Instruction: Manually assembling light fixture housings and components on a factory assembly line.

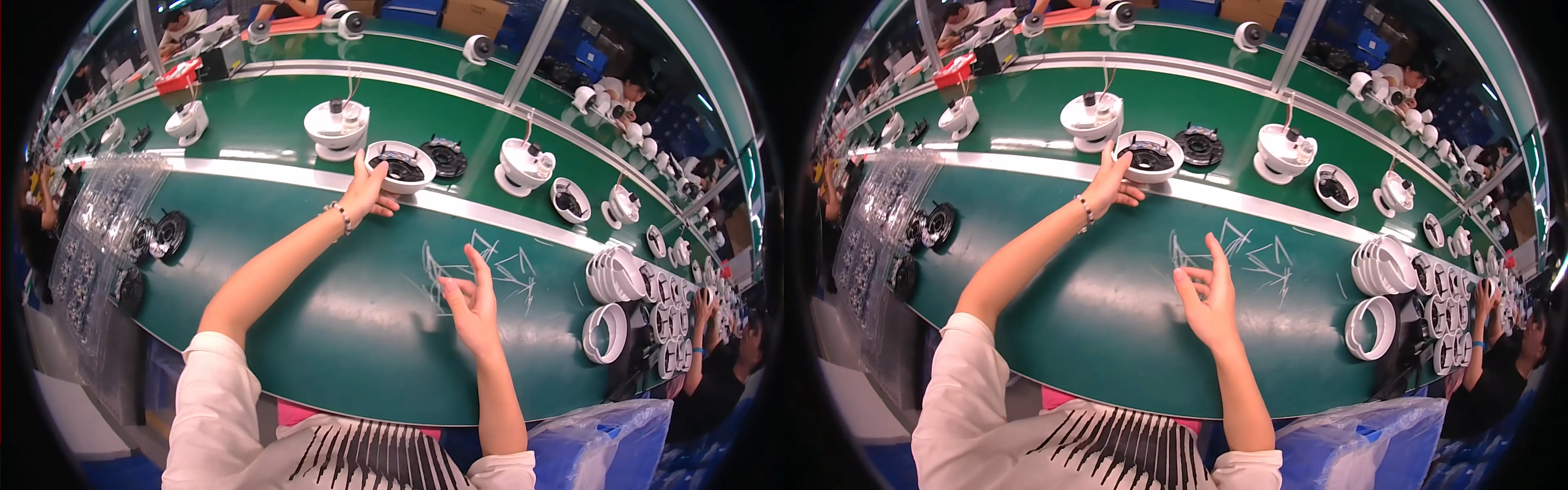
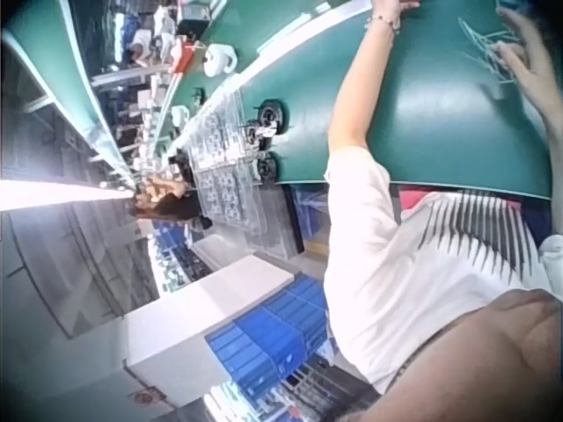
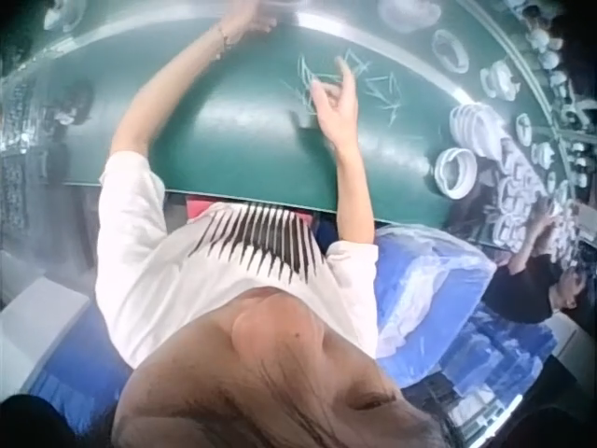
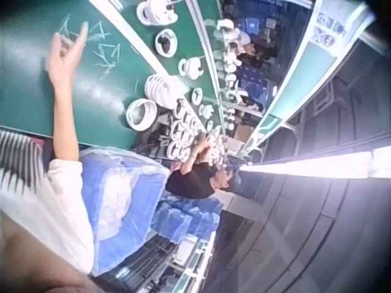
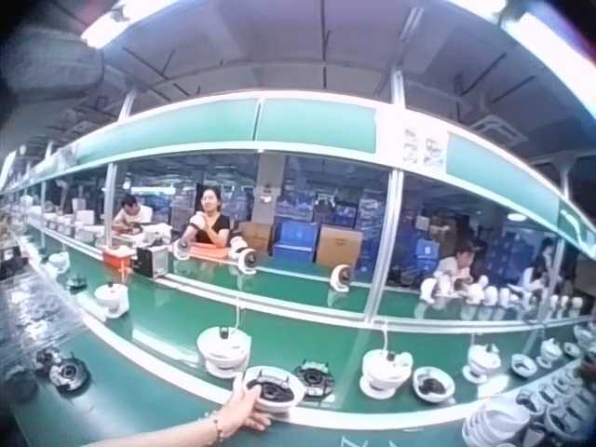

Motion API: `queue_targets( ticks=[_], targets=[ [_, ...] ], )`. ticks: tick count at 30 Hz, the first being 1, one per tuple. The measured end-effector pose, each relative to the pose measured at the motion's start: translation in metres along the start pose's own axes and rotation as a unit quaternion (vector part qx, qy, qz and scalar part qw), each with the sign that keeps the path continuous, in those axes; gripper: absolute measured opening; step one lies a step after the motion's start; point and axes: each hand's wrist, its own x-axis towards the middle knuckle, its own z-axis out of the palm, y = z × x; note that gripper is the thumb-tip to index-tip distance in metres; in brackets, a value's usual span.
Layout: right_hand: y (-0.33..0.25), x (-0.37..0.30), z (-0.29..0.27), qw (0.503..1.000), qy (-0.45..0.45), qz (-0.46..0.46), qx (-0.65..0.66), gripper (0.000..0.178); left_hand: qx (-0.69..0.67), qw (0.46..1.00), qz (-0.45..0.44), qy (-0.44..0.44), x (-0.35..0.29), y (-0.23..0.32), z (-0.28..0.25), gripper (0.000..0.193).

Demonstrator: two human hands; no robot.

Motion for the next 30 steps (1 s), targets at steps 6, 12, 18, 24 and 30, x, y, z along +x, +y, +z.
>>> queue_targets(
  ticks=[6,12,18,24,30],
  targets=[
    [0.008,-0.012,-0.018,0.995,0.089,-0.029,-0.018,0.054,-0.048,0.998,0.005,0.050,0.074,-0.016,-0.028,0.068],
    [-0.004,-0.015,-0.020,0.986,0.152,-0.070,-0.010,0.054,0.010,0.999,-0.008,0.052,0.093,-0.014,-0.034,0.078],
    [-0.009,-0.020,0.000,0.951,0.185,-0.159,-0.189,0.055,-0.026,0.996,-0.079,0.036,0.067,-0.004,-0.032,0.057],
    [-0.012,-0.015,0.025,0.924,0.196,-0.201,-0.260,0.047,0.533,0.648,0.543,-0.040,0.075,0.031,0.010,0.065],
    [-0.008,-0.007,0.003,0.810,0.370,-0.192,-0.413,0.031,0.853,0.417,0.312,-0.034,0.136,-0.008,0.062,0.049]
  ],
)
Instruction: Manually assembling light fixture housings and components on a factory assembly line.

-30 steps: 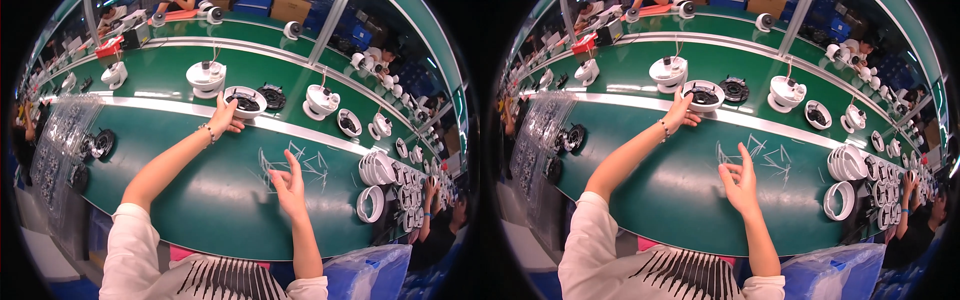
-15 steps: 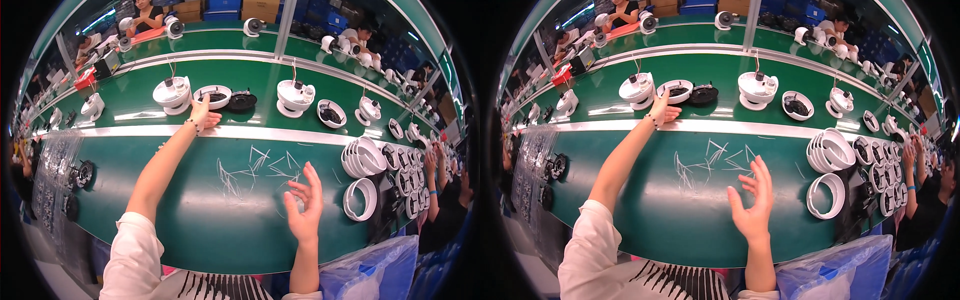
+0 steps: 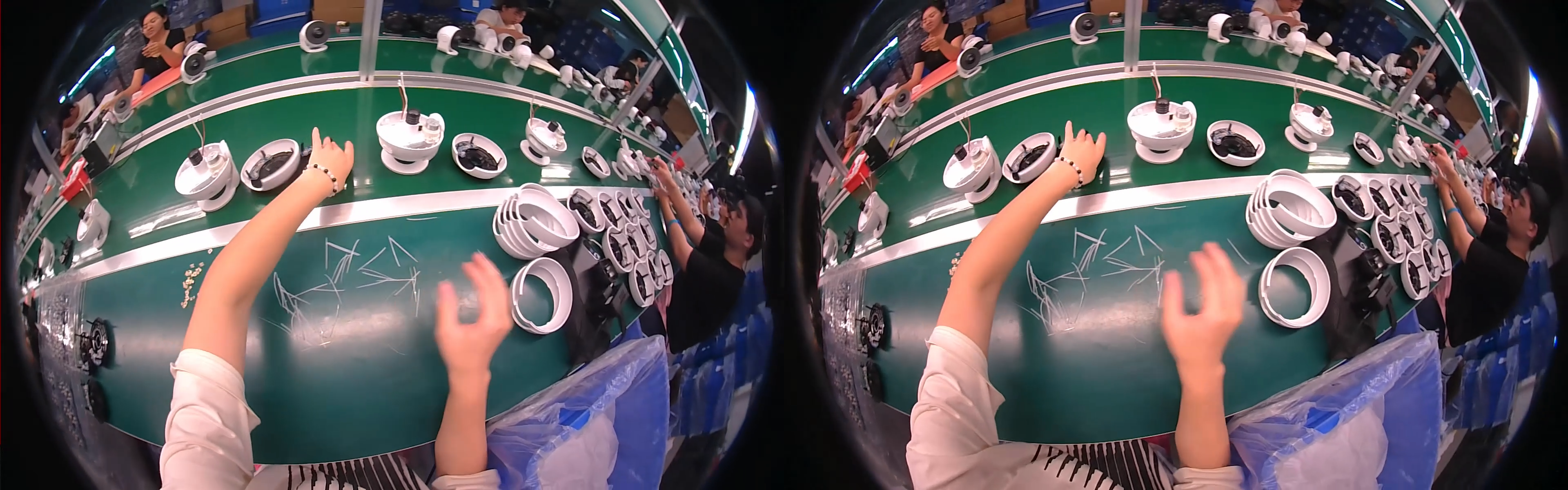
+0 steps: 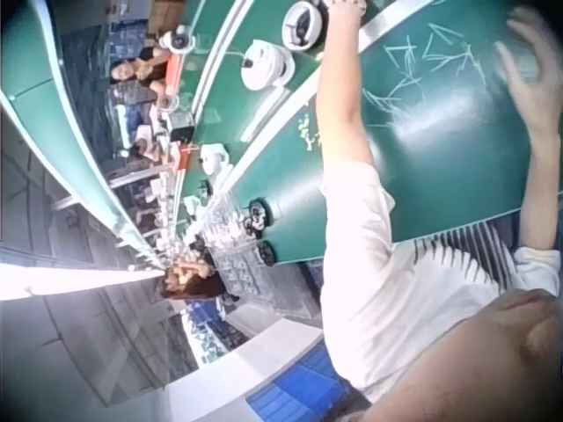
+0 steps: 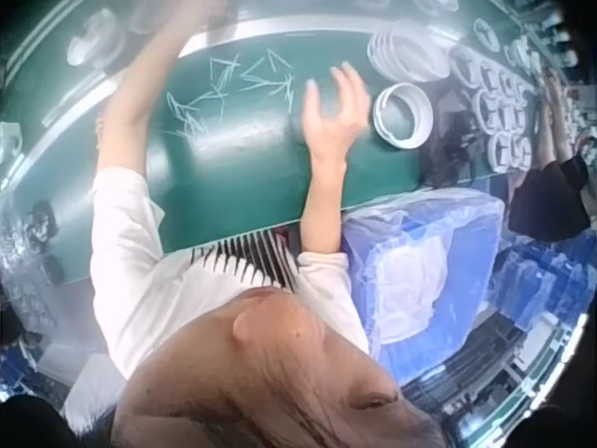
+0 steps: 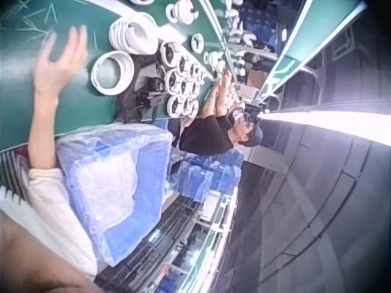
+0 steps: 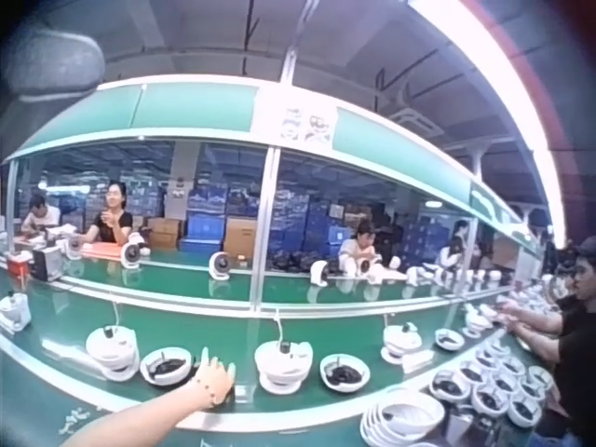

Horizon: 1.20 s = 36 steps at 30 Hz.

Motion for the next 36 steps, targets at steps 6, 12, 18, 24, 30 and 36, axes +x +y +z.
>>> queue_targets(
  ticks=[6,12,18,24,30,36],
  targets=[
    [0.069,-0.012,-0.034,0.935,0.054,0.228,-0.267,0.047,-0.274,0.946,0.078,0.157,0.010,0.013,-0.008,0.015],
    [0.071,-0.012,-0.026,0.899,-0.027,0.330,-0.286,0.020,-0.337,0.826,0.239,0.384,-0.085,0.023,-0.067,0.029],
    [0.063,-0.011,-0.035,0.911,-0.002,0.240,-0.335,0.019,-0.293,0.875,0.275,0.270,-0.255,-0.041,-0.070,0.037],
    [0.072,-0.005,-0.042,0.928,0.009,0.187,-0.323,0.024,-0.282,0.921,0.157,0.216,-0.354,-0.096,-0.021,0.036],
    [-0.027,0.002,-0.055,0.981,0.046,0.048,-0.182,0.020,-0.253,0.940,0.074,0.219,-0.404,-0.114,-0.007,0.037],
    [-0.172,-0.044,-0.025,0.922,-0.274,-0.270,0.041,0.015,-0.306,0.915,0.196,0.174,-0.419,-0.116,-0.003,0.053]
  ],
)
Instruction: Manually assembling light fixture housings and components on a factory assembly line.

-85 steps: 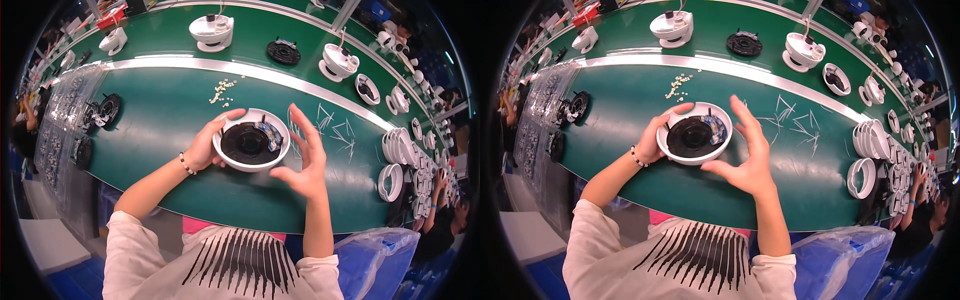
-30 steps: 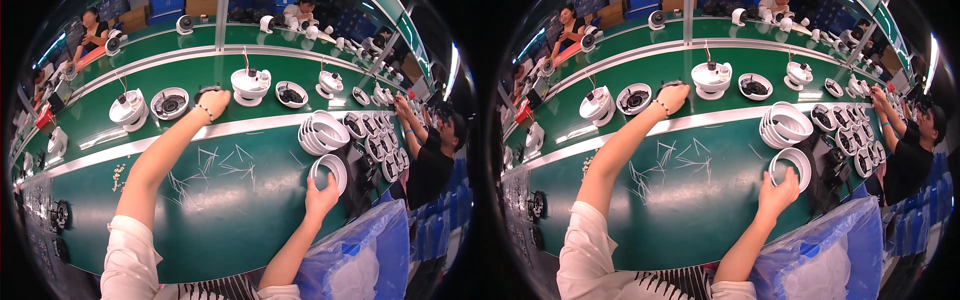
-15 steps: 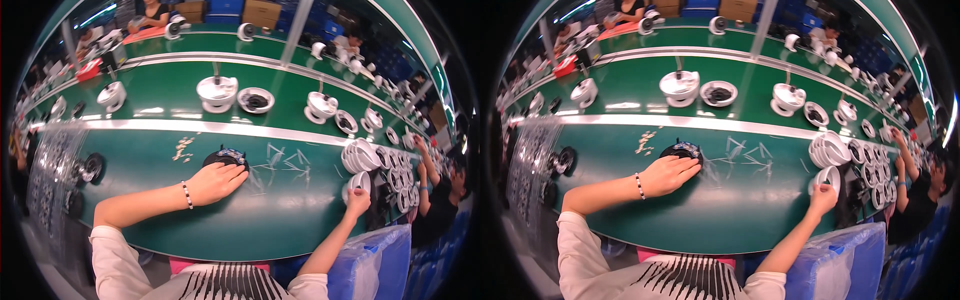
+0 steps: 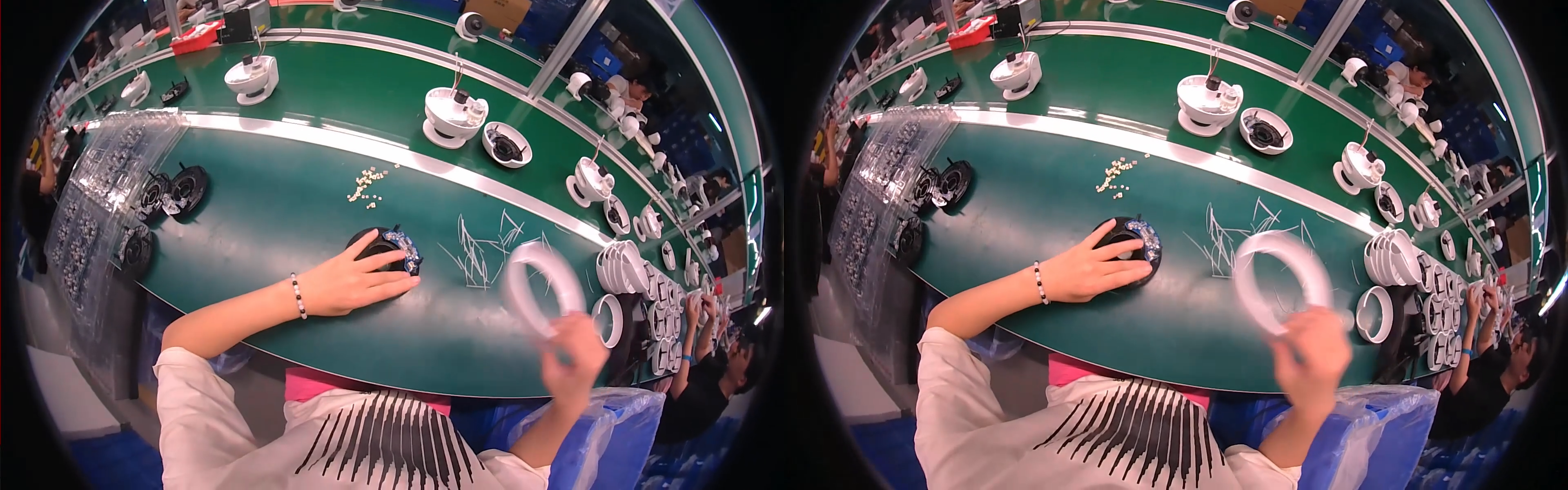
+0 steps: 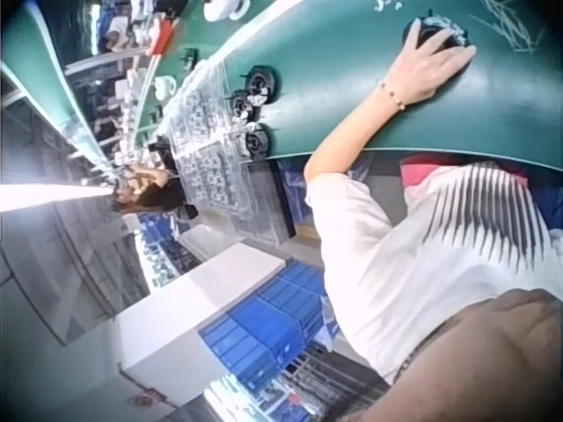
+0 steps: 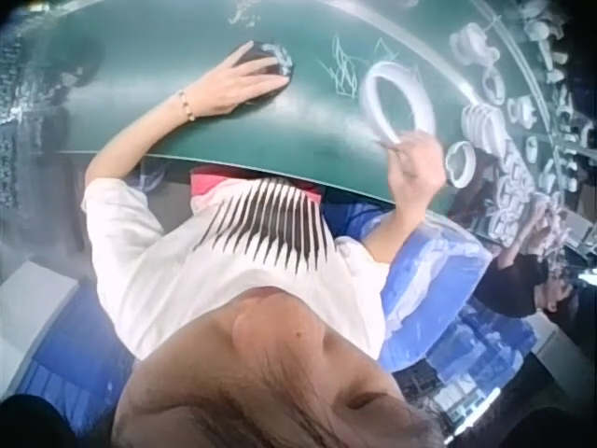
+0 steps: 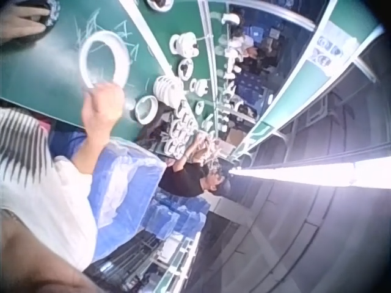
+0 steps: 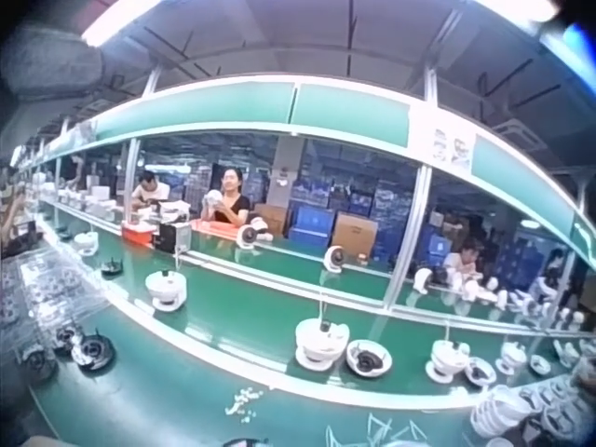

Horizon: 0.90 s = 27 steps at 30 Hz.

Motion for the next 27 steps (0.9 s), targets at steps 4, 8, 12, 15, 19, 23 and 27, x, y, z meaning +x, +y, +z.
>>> queue_targets(
  ticks=[4,8,12,15,19,23,27],
  targets=[
    [-0.027,-0.020,0.034,0.977,-0.191,-0.044,0.089,0.012,-0.008,1.000,-0.021,-0.006,-0.003,-0.015,-0.008,0.057],
    [-0.028,-0.039,0.049,0.971,-0.231,-0.035,0.043,0.009,-0.018,0.992,-0.119,0.042,-0.016,-0.038,-0.024,0.064],
    [-0.020,-0.035,0.047,0.984,-0.152,-0.012,-0.089,0.035,-0.088,0.932,-0.273,0.221,-0.027,-0.046,-0.024,0.053],
    [-0.030,-0.031,0.055,0.997,-0.082,0.012,0.000,0.032,-0.150,0.890,-0.415,0.114,-0.018,-0.036,-0.022,0.040],
    [-0.080,-0.022,0.077,0.985,-0.150,-0.013,0.088,0.035,-0.127,0.904,-0.406,0.043,-0.012,-0.038,-0.011,0.066],
    [-0.087,-0.030,0.089,0.979,-0.184,-0.002,0.092,0.029,-0.178,0.867,-0.458,-0.082,-0.004,-0.024,-0.044,0.068],
    [-0.076,-0.039,0.082,0.977,-0.198,0.009,0.084,0.017,-0.026,0.908,-0.419,0.003,0.000,-0.039,-0.056,0.053]
  ],
)
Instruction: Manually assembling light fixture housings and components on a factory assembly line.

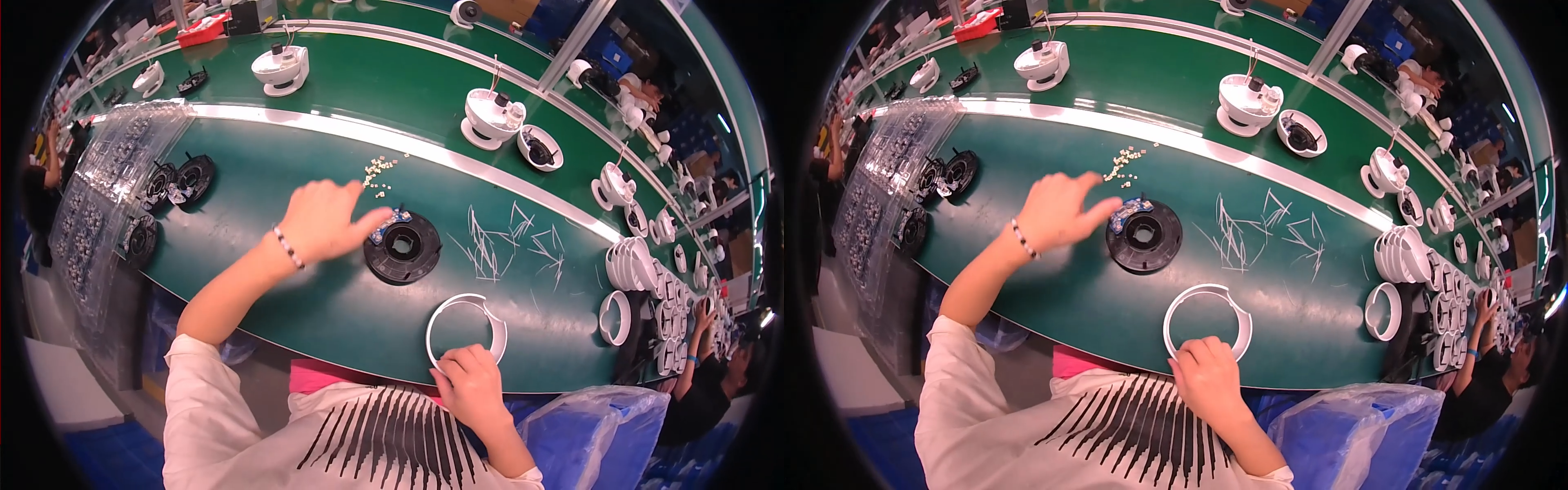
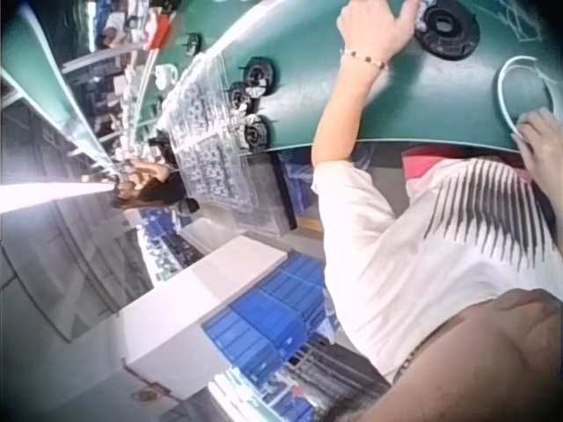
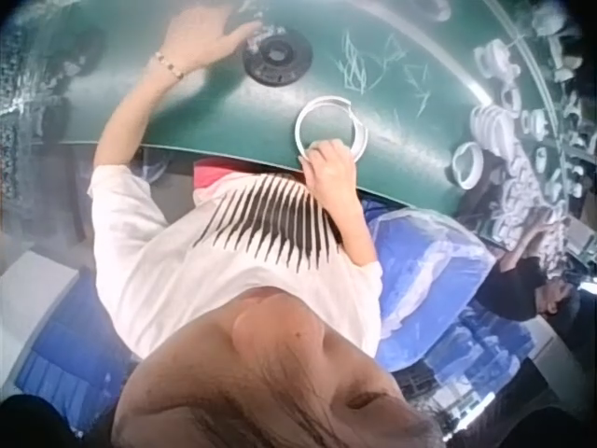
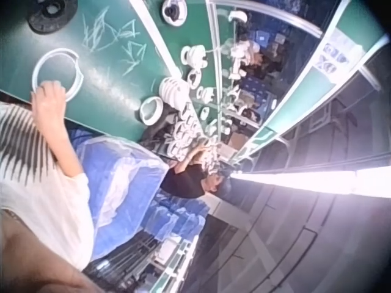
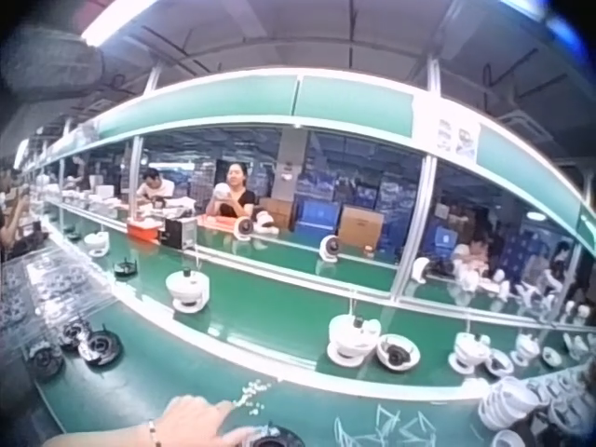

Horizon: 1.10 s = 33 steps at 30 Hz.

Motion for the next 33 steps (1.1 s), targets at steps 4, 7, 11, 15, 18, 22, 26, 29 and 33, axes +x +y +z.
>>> queue_targets(
  ticks=[4,7,11,15,18,22,26,29,33],
  targets=[
    [0.003,-0.008,-0.011,1.000,-0.002,0.029,-0.007,0.016,-0.165,0.962,0.215,-0.031,0.042,-0.013,0.013,0.066],
    [0.005,-0.012,-0.020,0.998,0.015,0.065,-0.018,0.017,-0.158,0.942,0.231,-0.186,0.056,0.001,0.033,0.070],
    [0.006,-0.012,-0.028,0.988,0.057,0.126,-0.063,0.053,-0.126,0.953,0.189,-0.201,0.053,0.014,0.040,0.065],
    [0.003,0.014,-0.026,0.979,0.023,0.190,-0.070,0.100,-0.146,0.961,0.136,-0.194,0.043,-0.003,0.045,0.056],
    [0.010,0.026,-0.015,0.979,-0.028,0.196,-0.056,0.108,-0.135,0.967,0.133,-0.169,0.027,-0.019,0.044,0.050],
    [0.017,0.032,-0.016,0.975,-0.059,0.212,-0.033,0.110,-0.234,0.944,0.075,-0.220,0.021,-0.023,0.032,0.053],
    [0.017,0.036,-0.020,0.972,-0.047,0.226,-0.033,0.110,-0.241,0.940,0.057,-0.233,0.022,-0.036,0.029,0.049],
    [0.021,0.038,-0.018,0.969,-0.046,0.240,-0.032,0.110,-0.318,0.876,-0.058,-0.358,0.020,-0.037,0.021,0.027],
    [0.027,0.046,-0.012,0.945,0.157,0.209,0.196,0.108,-0.558,0.764,-0.113,-0.305,0.005,-0.037,0.041,0.015]
  ],
)
